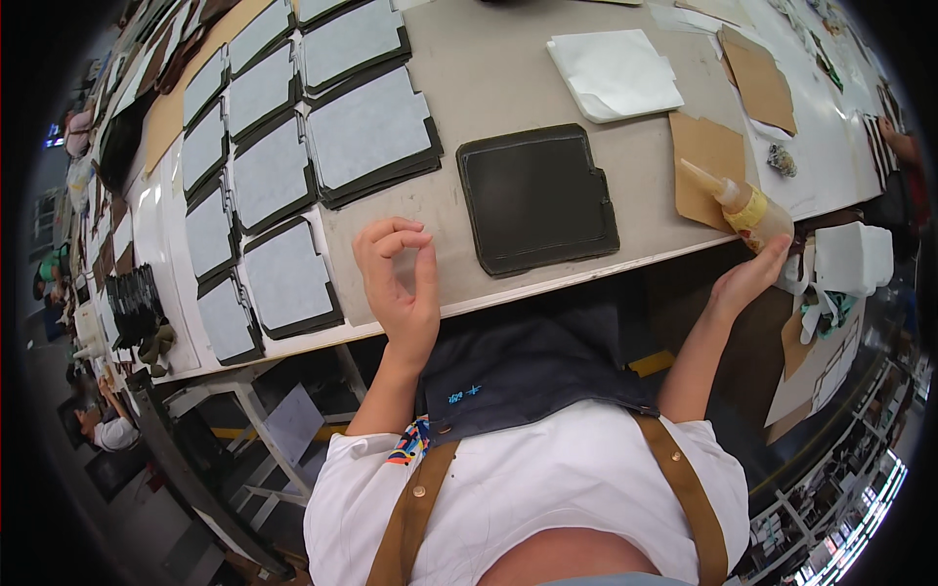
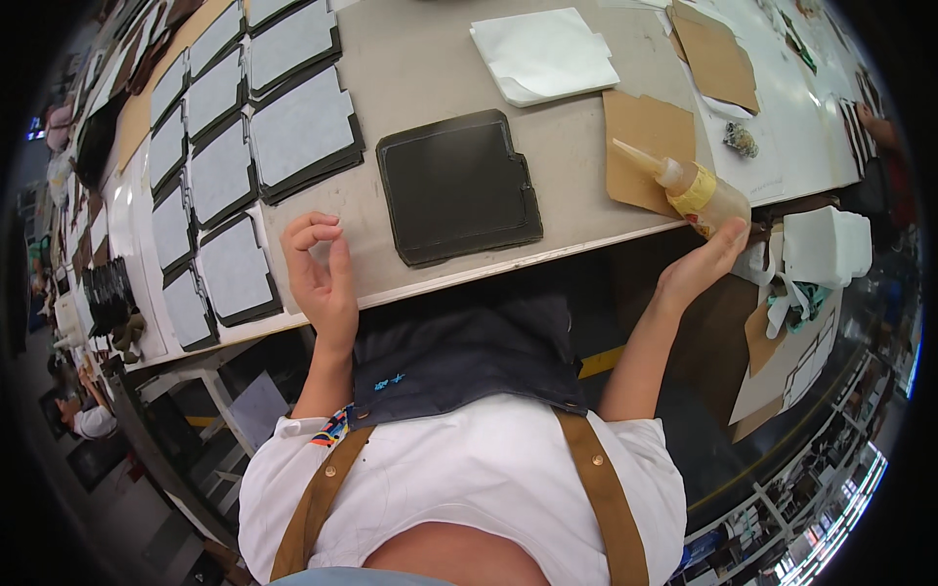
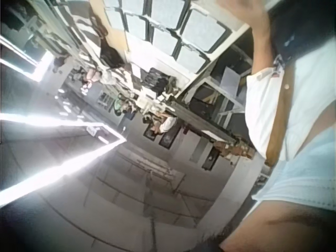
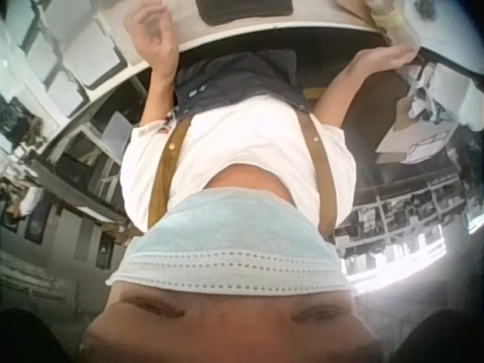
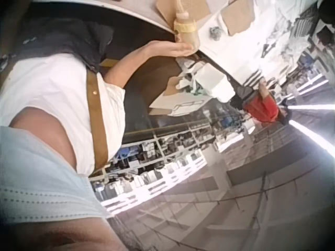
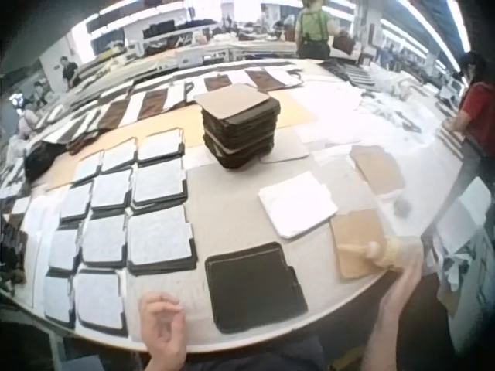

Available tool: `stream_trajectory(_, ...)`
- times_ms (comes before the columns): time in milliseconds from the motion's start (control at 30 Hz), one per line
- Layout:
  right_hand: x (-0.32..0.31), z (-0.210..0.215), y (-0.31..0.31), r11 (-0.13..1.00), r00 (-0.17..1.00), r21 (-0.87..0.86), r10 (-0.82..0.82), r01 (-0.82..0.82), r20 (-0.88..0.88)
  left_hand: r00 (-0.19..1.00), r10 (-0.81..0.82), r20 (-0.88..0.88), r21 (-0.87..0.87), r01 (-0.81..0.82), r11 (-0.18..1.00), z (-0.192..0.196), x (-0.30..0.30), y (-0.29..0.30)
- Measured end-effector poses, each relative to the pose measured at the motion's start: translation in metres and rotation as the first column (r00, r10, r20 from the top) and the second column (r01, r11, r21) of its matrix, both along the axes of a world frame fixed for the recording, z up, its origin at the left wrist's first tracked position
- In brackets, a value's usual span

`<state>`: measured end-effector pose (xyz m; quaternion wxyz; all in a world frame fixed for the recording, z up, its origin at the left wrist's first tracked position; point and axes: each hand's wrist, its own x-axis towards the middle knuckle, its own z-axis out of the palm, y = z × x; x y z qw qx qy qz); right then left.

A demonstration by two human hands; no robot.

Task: The person repeatedly applies glue from a squeeze bottle onto dark rectangular pads, then places a white square sheet on top and presses it down. They stack the finished units to the left and continue the cycle with new pads from a stack on the right.

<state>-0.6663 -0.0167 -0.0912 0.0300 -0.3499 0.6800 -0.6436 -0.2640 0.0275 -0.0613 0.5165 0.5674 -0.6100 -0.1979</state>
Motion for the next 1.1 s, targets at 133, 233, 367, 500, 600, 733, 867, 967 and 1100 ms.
stream_trajectory(133,0.049,0.046,-0.012,0.996,0.880,-0.070,0.011,-0.050,-0.475,1.000,0.007,0.028,0.001,-0.007,1.000,0.001,-0.001,-0.001)
stream_trajectory(233,0.083,0.069,-0.032,0.896,0.728,0.156,0.430,-0.415,-0.533,0.998,0.016,0.056,0.004,-0.017,1.000,0.001,0.000,-0.001)
stream_trajectory(367,0.127,0.063,-0.085,0.773,0.550,0.328,0.622,-0.543,-0.557,0.998,0.051,0.021,-0.030,-0.050,0.998,0.004,-0.005,-0.004)
stream_trajectory(500,0.131,0.055,-0.113,0.678,0.493,0.514,0.735,-0.526,-0.466,0.998,0.042,0.045,-0.022,-0.041,0.999,0.005,-0.007,-0.004)
stream_trajectory(600,0.114,0.072,-0.123,0.753,0.798,0.340,0.603,-0.563,-0.014,0.996,0.041,0.077,-0.010,-0.041,0.999,0.005,-0.005,-0.002)
stream_trajectory(733,0.052,0.087,-0.130,0.850,0.794,-0.410,0.486,-0.331,0.365,0.996,-0.009,0.088,0.010,0.008,1.000,0.009,-0.004,-0.002)
stream_trajectory(867,0.060,0.126,-0.102,0.815,0.914,-0.474,0.403,-0.333,0.051,0.986,-0.086,-0.145,-0.034,0.081,0.996,0.024,-0.022,-0.008)
stream_trajectory(967,0.073,0.114,-0.112,0.851,0.876,-0.207,0.474,-0.483,-0.093,0.939,-0.300,-0.166,-0.015,0.302,0.953,0.042,-0.038,-0.015)
stream_trajectory(1100,0.102,0.119,-0.113,0.808,0.811,-0.107,0.558,-0.579,-0.175,0.841,-0.529,0.111,-0.065,0.537,0.841,0.075,-0.064,-0.051)
